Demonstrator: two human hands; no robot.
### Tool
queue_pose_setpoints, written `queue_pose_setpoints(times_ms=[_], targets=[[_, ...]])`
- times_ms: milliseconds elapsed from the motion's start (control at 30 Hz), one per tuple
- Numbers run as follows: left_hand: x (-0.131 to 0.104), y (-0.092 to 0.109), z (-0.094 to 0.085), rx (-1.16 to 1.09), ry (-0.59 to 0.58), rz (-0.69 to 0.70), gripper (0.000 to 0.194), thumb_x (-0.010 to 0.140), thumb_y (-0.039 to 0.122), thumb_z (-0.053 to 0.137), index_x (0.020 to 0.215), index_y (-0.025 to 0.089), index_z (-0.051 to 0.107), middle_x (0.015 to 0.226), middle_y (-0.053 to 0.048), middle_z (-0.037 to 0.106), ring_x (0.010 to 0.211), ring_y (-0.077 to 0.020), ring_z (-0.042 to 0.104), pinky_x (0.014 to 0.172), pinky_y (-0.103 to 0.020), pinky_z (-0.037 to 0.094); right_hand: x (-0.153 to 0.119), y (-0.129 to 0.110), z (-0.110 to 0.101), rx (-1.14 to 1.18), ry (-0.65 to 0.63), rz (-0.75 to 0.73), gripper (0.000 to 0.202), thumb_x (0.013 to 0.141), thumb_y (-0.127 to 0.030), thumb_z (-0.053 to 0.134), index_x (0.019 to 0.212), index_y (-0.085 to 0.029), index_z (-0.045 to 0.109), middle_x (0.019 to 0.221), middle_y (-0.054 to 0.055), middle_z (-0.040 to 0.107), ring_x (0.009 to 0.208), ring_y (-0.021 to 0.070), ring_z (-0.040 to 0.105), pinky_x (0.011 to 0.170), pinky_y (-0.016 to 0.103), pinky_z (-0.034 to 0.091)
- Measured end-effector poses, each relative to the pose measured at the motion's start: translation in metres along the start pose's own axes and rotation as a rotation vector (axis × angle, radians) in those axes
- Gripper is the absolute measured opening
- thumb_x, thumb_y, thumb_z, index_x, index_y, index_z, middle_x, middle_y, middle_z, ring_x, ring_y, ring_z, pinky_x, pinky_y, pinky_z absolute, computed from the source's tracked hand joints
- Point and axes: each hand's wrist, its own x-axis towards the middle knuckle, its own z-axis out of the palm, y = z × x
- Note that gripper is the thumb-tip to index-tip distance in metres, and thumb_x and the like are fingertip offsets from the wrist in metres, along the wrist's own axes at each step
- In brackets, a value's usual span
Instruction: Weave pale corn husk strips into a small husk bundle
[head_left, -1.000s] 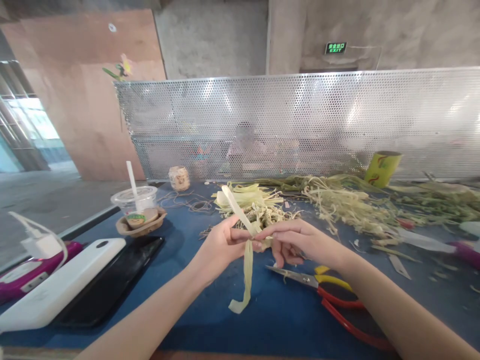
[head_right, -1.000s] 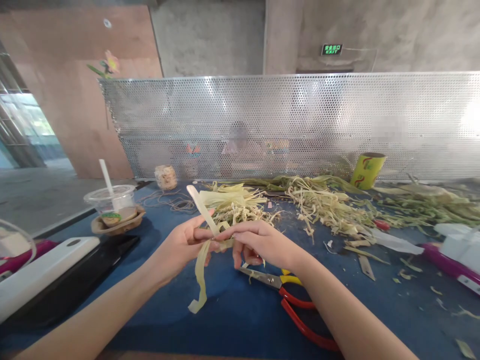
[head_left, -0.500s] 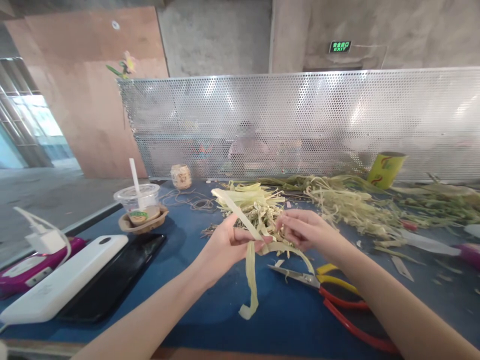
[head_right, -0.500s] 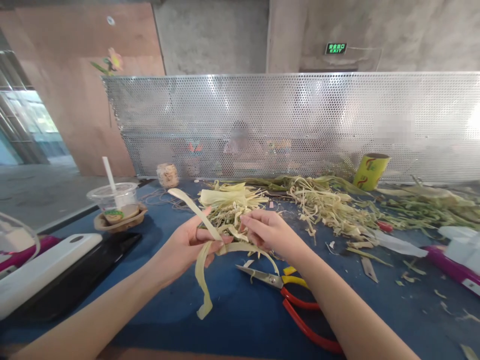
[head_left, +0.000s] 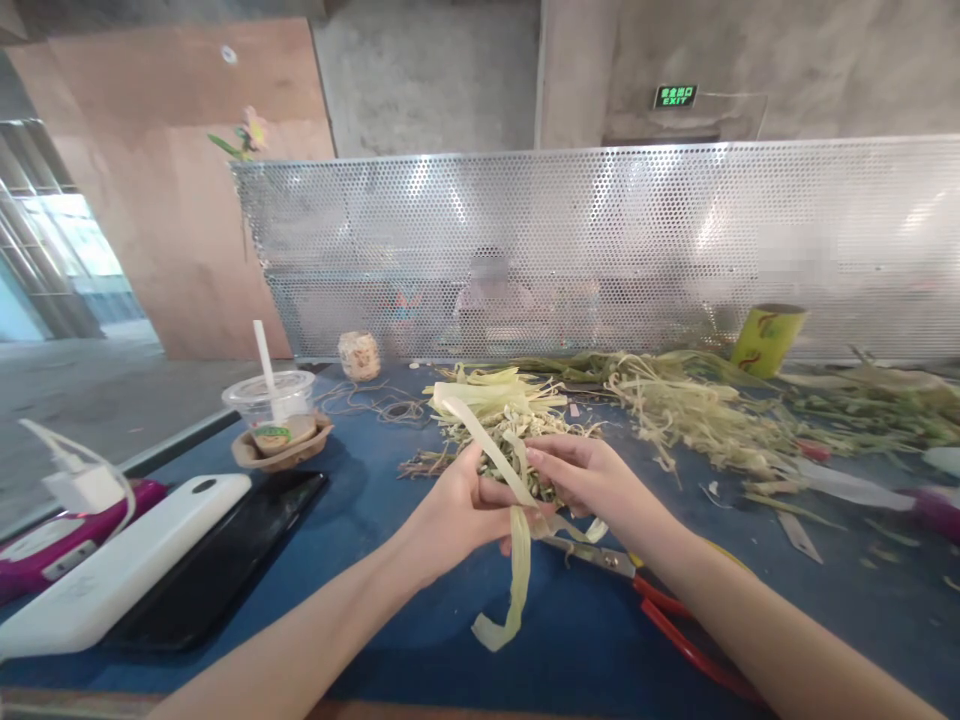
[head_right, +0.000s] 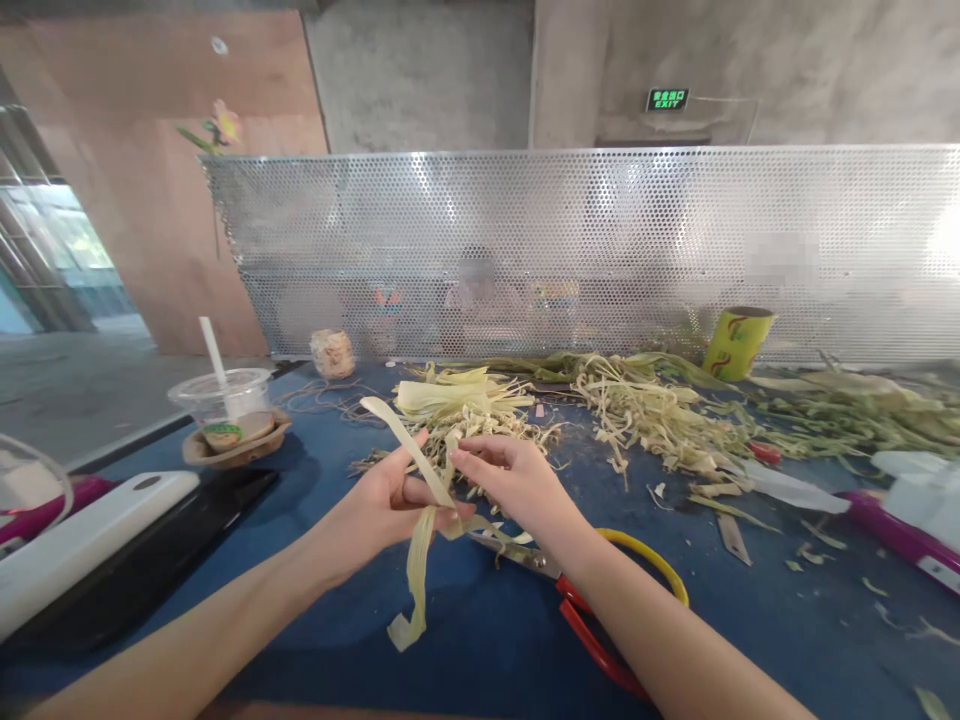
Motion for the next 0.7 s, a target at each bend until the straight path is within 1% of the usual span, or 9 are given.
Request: queue_pose_setpoints(times_ms=[67, 133, 167, 233, 267, 367, 533, 633, 700], targets=[[0.000, 0.001, 0.000, 0.020, -0.010, -0.009, 0.071, 0.066, 0.023, 0.073, 0.126, 0.019, 0.036, 0.071, -0.003, 0.070, 0.067, -0.0168, 0.064, 0.063, -0.028, 0.045, -0.004, -0.001, -0.003, -0.108, 0.130, -0.109, 0.040, 0.080, -0.044, 0.049, 0.104, -0.014, 0.058, 0.068, 0.000, 0.049, 0.049, 0.0085, 0.040, 0.045, 0.023, 0.034], [0.000, 0.002, 0.000, 0.014, -0.010, 0.005, 0.072, 0.066, 0.022, 0.073, 0.126, 0.018, 0.034, 0.071, -0.003, 0.070, 0.067, -0.0164, 0.064, 0.064, -0.028, 0.045, -0.010, -0.002, -0.007, -0.215, 0.280, -0.335, 0.039, 0.084, -0.041, 0.044, 0.112, -0.017, 0.052, 0.083, 0.005, 0.050, 0.063, 0.0133, 0.047, 0.056, 0.027, 0.042], [0.001, 0.002, -0.001, 0.004, -0.012, 0.019, 0.071, 0.066, 0.021, 0.073, 0.125, 0.017, 0.034, 0.073, -0.004, 0.070, 0.065, -0.0158, 0.063, 0.063, -0.028, 0.045, -0.013, -0.003, -0.009, -0.278, 0.299, -0.501, 0.038, 0.084, -0.038, 0.044, 0.117, -0.019, 0.048, 0.088, 0.005, 0.048, 0.069, 0.0151, 0.047, 0.062, 0.030, 0.044], [0.002, 0.000, -0.002, -0.019, -0.020, 0.042, 0.069, 0.066, 0.019, 0.072, 0.124, 0.015, 0.034, 0.077, -0.006, 0.070, 0.061, -0.0142, 0.061, 0.062, -0.028, 0.045, -0.019, -0.006, -0.013, -0.450, 0.130, -0.862, 0.032, 0.080, -0.029, 0.050, 0.112, -0.022, 0.052, 0.095, 0.007, 0.045, 0.087, 0.0198, 0.047, 0.075, 0.035, 0.044], [0.003, -0.001, -0.002, -0.028, -0.025, 0.046, 0.069, 0.065, 0.018, 0.072, 0.123, 0.014, 0.034, 0.078, -0.007, 0.070, 0.060, -0.0138, 0.060, 0.061, -0.028, 0.045, -0.021, -0.008, -0.013, -0.519, 0.074, -0.951, 0.032, 0.077, -0.022, 0.052, 0.110, -0.023, 0.053, 0.100, 0.008, 0.044, 0.094, 0.0211, 0.045, 0.080, 0.036, 0.043], [0.004, -0.006, -0.001, -0.050, -0.045, 0.043, 0.072, 0.062, 0.018, 0.074, 0.122, 0.015, 0.034, 0.070, -0.002, 0.067, 0.057, -0.0132, 0.059, 0.059, -0.027, 0.045, -0.024, -0.009, -0.011, -0.689, 0.026, -1.009, 0.031, 0.074, -0.017, 0.057, 0.104, -0.023, 0.057, 0.103, 0.008, 0.041, 0.092, 0.0199, 0.045, 0.078, 0.034, 0.044], [0.004, -0.013, 0.010, -0.060, -0.073, 0.072, 0.071, 0.061, 0.018, 0.075, 0.119, 0.019, 0.033, 0.055, 0.008, 0.058, 0.047, -0.0082, 0.051, 0.052, -0.022, 0.043, -0.014, -0.009, -0.005, -0.763, 0.121, -1.043, 0.014, 0.078, -0.014, 0.056, 0.084, -0.024, 0.065, 0.094, 0.005, 0.045, 0.085, 0.0177, 0.043, 0.076, 0.033, 0.041], [0.005, -0.016, 0.012, -0.025, -0.108, 0.100, 0.057, 0.062, 0.020, 0.074, 0.109, 0.018, 0.042, 0.064, 0.003, 0.062, 0.055, -0.0099, 0.057, 0.058, -0.024, 0.046, -0.002, -0.017, 0.000, -0.802, 0.139, -0.946, 0.010, 0.075, -0.016, 0.060, 0.080, -0.024, 0.063, 0.097, 0.005, 0.050, 0.093, 0.0215, 0.043, 0.083, 0.039, 0.038], [0.005, -0.019, 0.011, 0.056, -0.121, 0.070, 0.049, 0.061, 0.023, 0.075, 0.100, 0.015, 0.046, 0.063, 0.001, 0.063, 0.050, -0.0085, 0.054, 0.050, -0.022, 0.043, 0.008, -0.024, 0.002, -0.758, 0.186, -0.820, 0.012, 0.075, -0.022, 0.062, 0.086, -0.022, 0.059, 0.095, 0.006, 0.052, 0.094, 0.0220, 0.045, 0.085, 0.040, 0.039]])
